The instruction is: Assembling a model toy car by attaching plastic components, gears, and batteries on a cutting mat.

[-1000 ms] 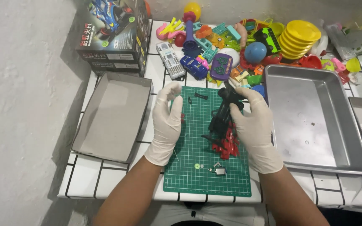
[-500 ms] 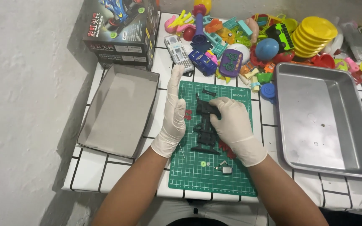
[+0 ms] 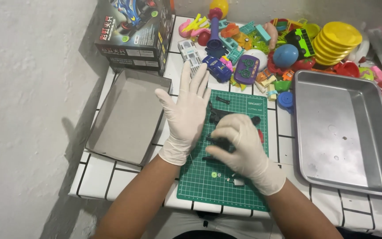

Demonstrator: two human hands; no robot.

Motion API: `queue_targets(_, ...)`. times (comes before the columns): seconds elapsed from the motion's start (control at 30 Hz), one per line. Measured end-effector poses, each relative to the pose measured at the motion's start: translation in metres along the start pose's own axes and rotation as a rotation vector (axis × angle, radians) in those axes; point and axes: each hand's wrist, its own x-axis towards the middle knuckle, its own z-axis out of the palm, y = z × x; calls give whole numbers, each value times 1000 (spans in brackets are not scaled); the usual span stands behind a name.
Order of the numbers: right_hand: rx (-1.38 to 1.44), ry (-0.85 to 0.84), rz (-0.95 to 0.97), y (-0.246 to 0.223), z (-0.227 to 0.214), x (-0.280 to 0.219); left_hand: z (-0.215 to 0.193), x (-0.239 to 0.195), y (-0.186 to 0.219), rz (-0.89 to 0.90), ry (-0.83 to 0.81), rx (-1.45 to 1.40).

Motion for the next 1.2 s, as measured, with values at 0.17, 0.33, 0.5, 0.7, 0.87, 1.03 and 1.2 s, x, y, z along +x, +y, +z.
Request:
queue_targets(0.17,-4,78,-291,-28,8,-1,43,5,4,79,-14,-216)
queue_targets(0.33,-65,93,-381,-39,0,-4,74,5,11,104,-2,-265)
queue_targets(0.5,192,27,-463,-55,-5,-1,78,12,14,104,22,-70)
queue_targets(0.7,251,-65,-455,-58,-2,-9,91,18,30,116,28,-310)
queue_targets(0.87,96,89,-426,-53,6,-10,87,4,14,143,-84,-59)
queue_targets(1.03,87,77,-386,-49,4,-13,69,4,13,76,-263,-246)
queue_targets(1.2,53,219,-231,-32,5,-22,107,5,46,-117,259,-410)
